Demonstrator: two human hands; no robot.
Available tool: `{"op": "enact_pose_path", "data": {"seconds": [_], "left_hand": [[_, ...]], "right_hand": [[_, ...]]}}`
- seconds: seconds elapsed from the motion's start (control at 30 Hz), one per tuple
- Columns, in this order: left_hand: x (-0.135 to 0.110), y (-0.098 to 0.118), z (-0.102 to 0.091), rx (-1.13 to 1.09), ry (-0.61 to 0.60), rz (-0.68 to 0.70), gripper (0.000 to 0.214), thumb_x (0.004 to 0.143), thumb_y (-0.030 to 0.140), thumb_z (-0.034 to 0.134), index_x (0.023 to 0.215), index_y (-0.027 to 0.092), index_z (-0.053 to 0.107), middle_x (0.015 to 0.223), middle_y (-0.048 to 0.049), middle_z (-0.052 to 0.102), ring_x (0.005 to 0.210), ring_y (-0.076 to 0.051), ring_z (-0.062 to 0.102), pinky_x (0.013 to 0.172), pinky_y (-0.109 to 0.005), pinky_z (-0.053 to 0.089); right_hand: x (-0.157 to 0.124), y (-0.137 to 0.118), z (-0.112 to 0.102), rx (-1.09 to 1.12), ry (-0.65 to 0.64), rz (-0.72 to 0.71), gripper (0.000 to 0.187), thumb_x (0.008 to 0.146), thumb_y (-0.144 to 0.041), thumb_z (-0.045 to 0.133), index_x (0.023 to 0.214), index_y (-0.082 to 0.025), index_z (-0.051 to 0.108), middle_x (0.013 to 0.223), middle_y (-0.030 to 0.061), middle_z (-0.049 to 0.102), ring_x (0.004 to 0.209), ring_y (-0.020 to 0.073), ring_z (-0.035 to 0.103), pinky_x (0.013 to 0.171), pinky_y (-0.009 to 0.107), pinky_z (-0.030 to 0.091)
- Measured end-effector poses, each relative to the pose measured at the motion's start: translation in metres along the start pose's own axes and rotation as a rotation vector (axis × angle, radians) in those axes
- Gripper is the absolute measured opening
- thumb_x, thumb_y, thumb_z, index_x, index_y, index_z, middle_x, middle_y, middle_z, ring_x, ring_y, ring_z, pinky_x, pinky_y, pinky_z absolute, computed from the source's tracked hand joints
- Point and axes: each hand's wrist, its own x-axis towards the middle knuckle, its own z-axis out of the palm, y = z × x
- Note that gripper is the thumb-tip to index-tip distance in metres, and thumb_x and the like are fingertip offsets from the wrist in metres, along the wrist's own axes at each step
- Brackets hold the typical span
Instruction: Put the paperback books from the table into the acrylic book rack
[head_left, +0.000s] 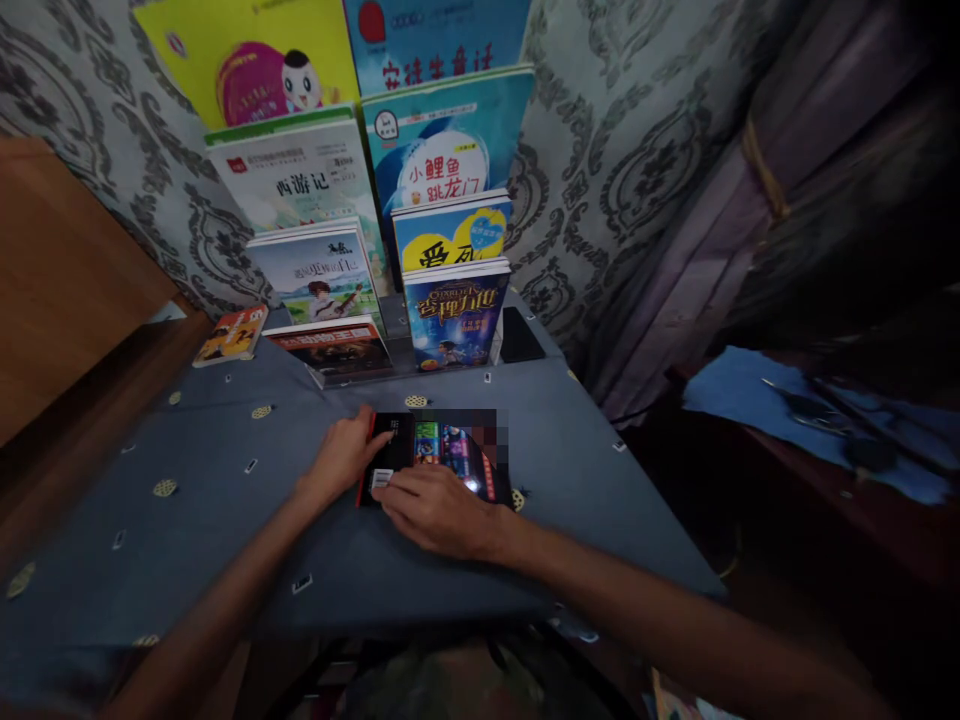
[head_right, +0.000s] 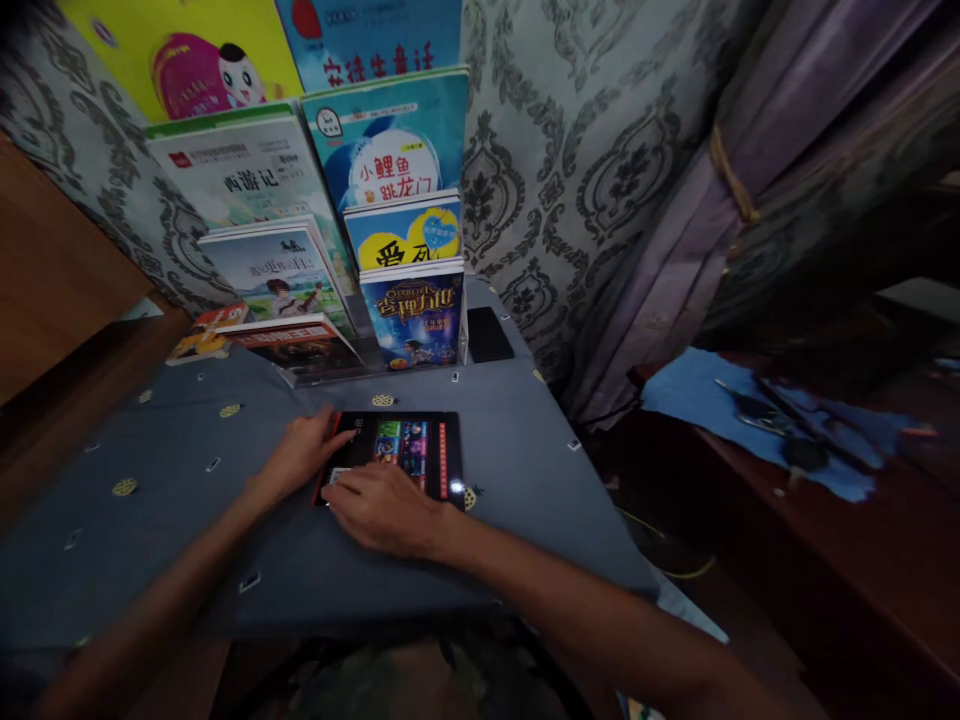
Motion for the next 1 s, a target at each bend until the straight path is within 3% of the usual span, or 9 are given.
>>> {"op": "enact_pose_path", "data": {"seconds": [0.13,0.23,0.37,0.47,0.6,0.7,0.83,1.0], "left_hand": [[0.006,0.017,0.01,-0.074,0.024,0.065,0.024,0.1,0.033,0.049,0.112,0.015,0.06,0.089,-0.0106,0.074,0.085,-0.025,0.072,0.07,-0.031,0.047],[0.004,0.017,0.014,-0.125,0.058,0.156,0.028,0.1,0.031,0.048,0.121,0.016,0.06,0.101,-0.0116,0.073,0.093,-0.024,0.07,0.079,-0.032,0.05],[-0.008,0.004,0.012,-0.251,-0.009,0.363,0.056,0.089,0.051,0.064,0.136,0.022,0.055,0.116,-0.0098,0.065,0.106,-0.026,0.064,0.092,-0.038,0.051],[-0.013,-0.005,0.008,-0.274,-0.119,0.513,0.08,0.076,0.058,0.077,0.145,0.028,0.049,0.122,-0.009,0.061,0.113,-0.027,0.06,0.098,-0.041,0.05],[-0.008,-0.003,0.005,-0.248,-0.116,0.605,0.069,0.084,0.05,0.072,0.147,0.034,0.046,0.138,-0.0078,0.057,0.126,-0.029,0.053,0.106,-0.046,0.045],[0.0,0.004,0.007,-0.262,-0.091,0.631,0.056,0.091,0.043,0.065,0.144,0.034,0.049,0.142,-0.0061,0.056,0.13,-0.028,0.052,0.109,-0.046,0.043],[0.007,0.014,0.013,-0.258,-0.009,0.561,0.039,0.096,0.03,0.056,0.135,0.029,0.056,0.14,-0.0074,0.056,0.128,-0.025,0.053,0.111,-0.046,0.043],[0.009,0.031,0.022,-0.192,0.167,0.449,0.034,0.095,0.02,0.05,0.126,0.024,0.062,0.124,-0.0091,0.06,0.115,-0.025,0.057,0.098,-0.042,0.051]], "right_hand": [[-0.006,0.019,-0.011,-0.075,-0.074,0.09,0.02,0.1,-0.016,0.048,0.099,-0.015,0.068,0.092,0.0096,0.07,0.085,0.0205,0.063,0.081,0.035,0.048],[-0.016,0.044,-0.025,-0.139,-0.102,0.253,0.017,0.098,-0.017,0.053,0.102,-0.014,0.069,0.108,0.0125,0.069,0.098,0.0236,0.062,0.087,0.039,0.048],[-0.043,0.072,-0.044,-0.174,-0.127,0.496,0.021,0.099,-0.019,0.052,0.105,-0.015,0.071,0.109,0.0132,0.068,0.1,0.0264,0.061,0.087,0.042,0.049],[-0.064,0.079,-0.053,-0.137,-0.102,0.541,0.024,0.099,-0.018,0.049,0.11,-0.014,0.07,0.106,0.013,0.069,0.098,0.0259,0.061,0.088,0.041,0.05],[-0.083,0.075,-0.059,-0.159,-0.059,0.571,0.025,0.098,-0.018,0.048,0.109,-0.015,0.071,0.103,0.0124,0.069,0.095,0.0262,0.06,0.086,0.041,0.05],[-0.094,0.069,-0.065,-0.203,-0.043,0.628,0.025,0.099,-0.019,0.048,0.106,-0.015,0.071,0.097,0.0118,0.068,0.092,0.0258,0.059,0.081,0.038,0.049],[-0.107,0.059,-0.07,-0.212,-0.031,0.696,0.026,0.1,-0.021,0.046,0.103,-0.016,0.071,0.093,0.0094,0.066,0.088,0.0231,0.062,0.076,0.033,0.048],[-0.115,0.048,-0.07,-0.157,-0.097,0.715,0.025,0.101,-0.022,0.046,0.104,-0.017,0.07,0.092,0.0072,0.066,0.08,0.0191,0.064,0.069,0.029,0.045]]}}
